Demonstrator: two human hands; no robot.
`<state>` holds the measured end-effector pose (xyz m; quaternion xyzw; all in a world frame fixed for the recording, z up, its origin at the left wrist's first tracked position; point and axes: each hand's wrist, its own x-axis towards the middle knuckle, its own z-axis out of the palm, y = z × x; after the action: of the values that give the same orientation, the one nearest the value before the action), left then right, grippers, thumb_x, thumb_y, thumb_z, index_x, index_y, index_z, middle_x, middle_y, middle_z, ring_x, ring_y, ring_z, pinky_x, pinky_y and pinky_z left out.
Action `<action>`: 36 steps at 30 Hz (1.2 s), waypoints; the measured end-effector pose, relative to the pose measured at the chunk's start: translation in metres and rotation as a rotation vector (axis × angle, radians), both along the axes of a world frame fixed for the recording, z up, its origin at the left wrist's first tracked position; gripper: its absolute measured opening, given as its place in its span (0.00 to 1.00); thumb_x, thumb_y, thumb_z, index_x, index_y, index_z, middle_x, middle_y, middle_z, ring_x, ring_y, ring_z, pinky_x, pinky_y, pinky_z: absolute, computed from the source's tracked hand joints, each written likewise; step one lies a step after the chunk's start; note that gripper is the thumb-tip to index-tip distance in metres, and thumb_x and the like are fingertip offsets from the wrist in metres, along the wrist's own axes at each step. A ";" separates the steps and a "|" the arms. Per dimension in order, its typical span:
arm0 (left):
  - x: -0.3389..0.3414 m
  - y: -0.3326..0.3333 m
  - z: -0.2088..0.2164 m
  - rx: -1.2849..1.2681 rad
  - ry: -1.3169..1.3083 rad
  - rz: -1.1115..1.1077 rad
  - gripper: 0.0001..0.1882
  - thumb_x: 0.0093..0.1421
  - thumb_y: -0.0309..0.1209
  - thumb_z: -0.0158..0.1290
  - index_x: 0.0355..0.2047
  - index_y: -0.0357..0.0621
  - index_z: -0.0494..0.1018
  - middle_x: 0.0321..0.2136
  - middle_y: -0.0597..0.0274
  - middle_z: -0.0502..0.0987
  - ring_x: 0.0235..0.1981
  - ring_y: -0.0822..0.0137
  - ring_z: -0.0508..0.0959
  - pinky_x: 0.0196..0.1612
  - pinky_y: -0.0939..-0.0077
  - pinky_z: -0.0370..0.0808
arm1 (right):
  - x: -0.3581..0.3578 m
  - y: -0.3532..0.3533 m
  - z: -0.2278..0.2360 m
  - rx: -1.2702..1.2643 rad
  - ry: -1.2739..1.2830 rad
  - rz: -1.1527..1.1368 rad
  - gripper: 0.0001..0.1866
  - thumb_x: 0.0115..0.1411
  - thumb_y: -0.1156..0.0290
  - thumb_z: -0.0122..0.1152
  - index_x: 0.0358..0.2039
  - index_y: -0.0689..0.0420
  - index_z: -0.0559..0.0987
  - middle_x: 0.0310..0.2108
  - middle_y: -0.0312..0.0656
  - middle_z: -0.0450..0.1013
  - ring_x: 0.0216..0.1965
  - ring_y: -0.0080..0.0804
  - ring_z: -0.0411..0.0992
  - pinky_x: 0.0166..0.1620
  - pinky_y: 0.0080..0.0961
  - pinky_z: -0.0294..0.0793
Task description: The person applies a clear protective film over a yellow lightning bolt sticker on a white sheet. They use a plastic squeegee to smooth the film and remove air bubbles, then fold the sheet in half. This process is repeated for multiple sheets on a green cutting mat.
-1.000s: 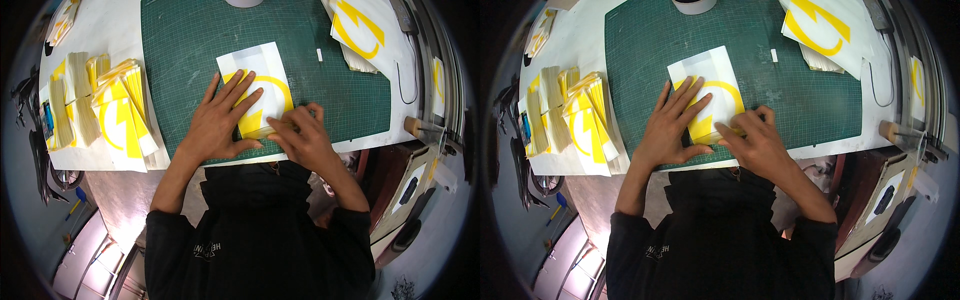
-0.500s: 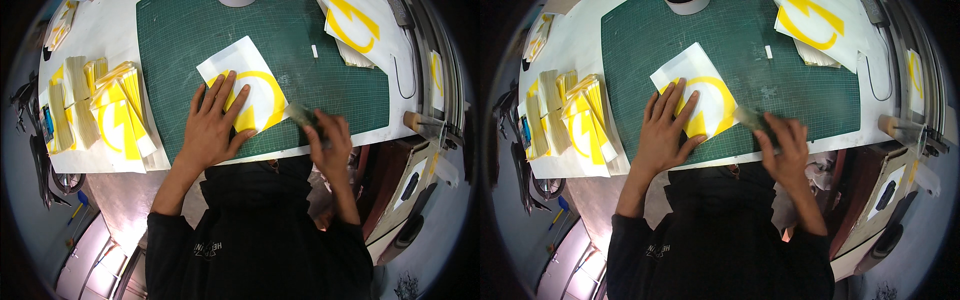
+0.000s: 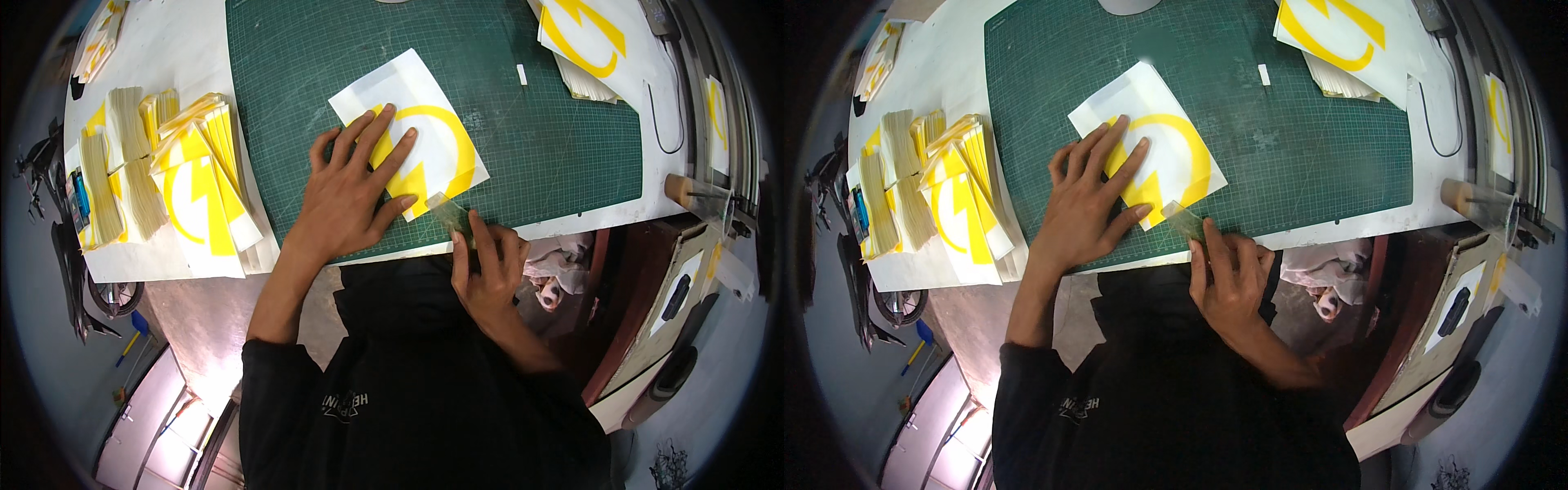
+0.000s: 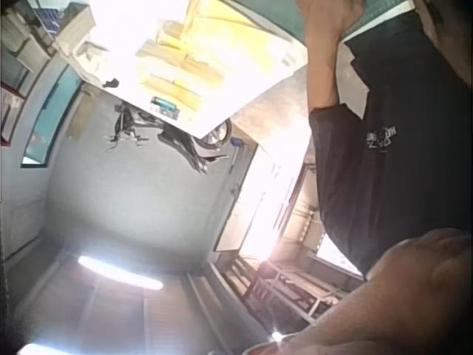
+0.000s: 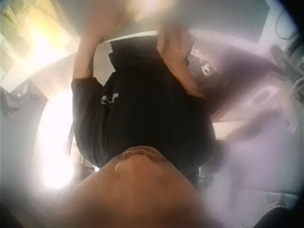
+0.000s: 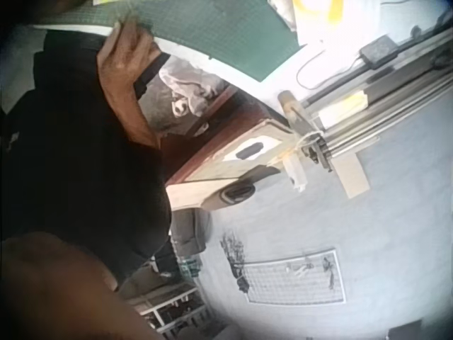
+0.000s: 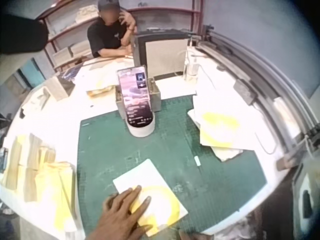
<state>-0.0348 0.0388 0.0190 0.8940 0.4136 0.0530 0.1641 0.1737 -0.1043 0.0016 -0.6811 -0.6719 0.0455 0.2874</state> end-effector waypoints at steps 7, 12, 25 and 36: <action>-0.001 -0.002 -0.007 0.028 -0.003 0.009 0.38 0.67 0.55 0.55 0.75 0.59 0.64 0.77 0.52 0.56 0.77 0.49 0.56 0.74 0.42 0.49 | 0.052 0.033 -0.005 0.040 -0.147 -0.092 0.21 0.62 0.67 0.73 0.55 0.57 0.85 0.36 0.42 0.77 0.39 0.39 0.74 0.42 0.38 0.66; 0.000 0.000 -0.008 0.065 -0.023 0.006 0.38 0.67 0.57 0.54 0.74 0.58 0.65 0.76 0.50 0.58 0.76 0.49 0.58 0.73 0.39 0.51 | 0.120 0.077 -0.007 0.059 -0.304 -0.224 0.22 0.65 0.63 0.72 0.58 0.54 0.83 0.44 0.45 0.77 0.45 0.43 0.74 0.52 0.43 0.64; 0.013 -0.069 0.019 0.081 -0.074 0.229 0.39 0.64 0.51 0.61 0.68 0.39 0.70 0.50 0.50 0.75 0.51 0.51 0.73 0.57 0.44 0.62 | 0.010 0.060 0.020 -0.051 -0.201 -0.093 0.32 0.58 0.72 0.68 0.63 0.67 0.73 0.38 0.45 0.77 0.41 0.43 0.75 0.51 0.48 0.67; -0.044 -0.004 0.033 -0.332 -0.836 0.370 0.23 0.63 0.20 0.64 0.59 0.35 0.75 0.35 0.58 0.84 0.37 0.71 0.81 0.47 0.74 0.76 | 0.016 0.071 0.057 0.290 0.308 0.243 0.31 0.62 0.83 0.64 0.67 0.65 0.68 0.51 0.58 0.78 0.56 0.51 0.75 0.65 0.52 0.69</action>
<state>-0.0790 0.0351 0.0516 0.6694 0.4670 0.3691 0.4444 0.1900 -0.0337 0.0591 -0.5317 -0.6968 0.0862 0.4735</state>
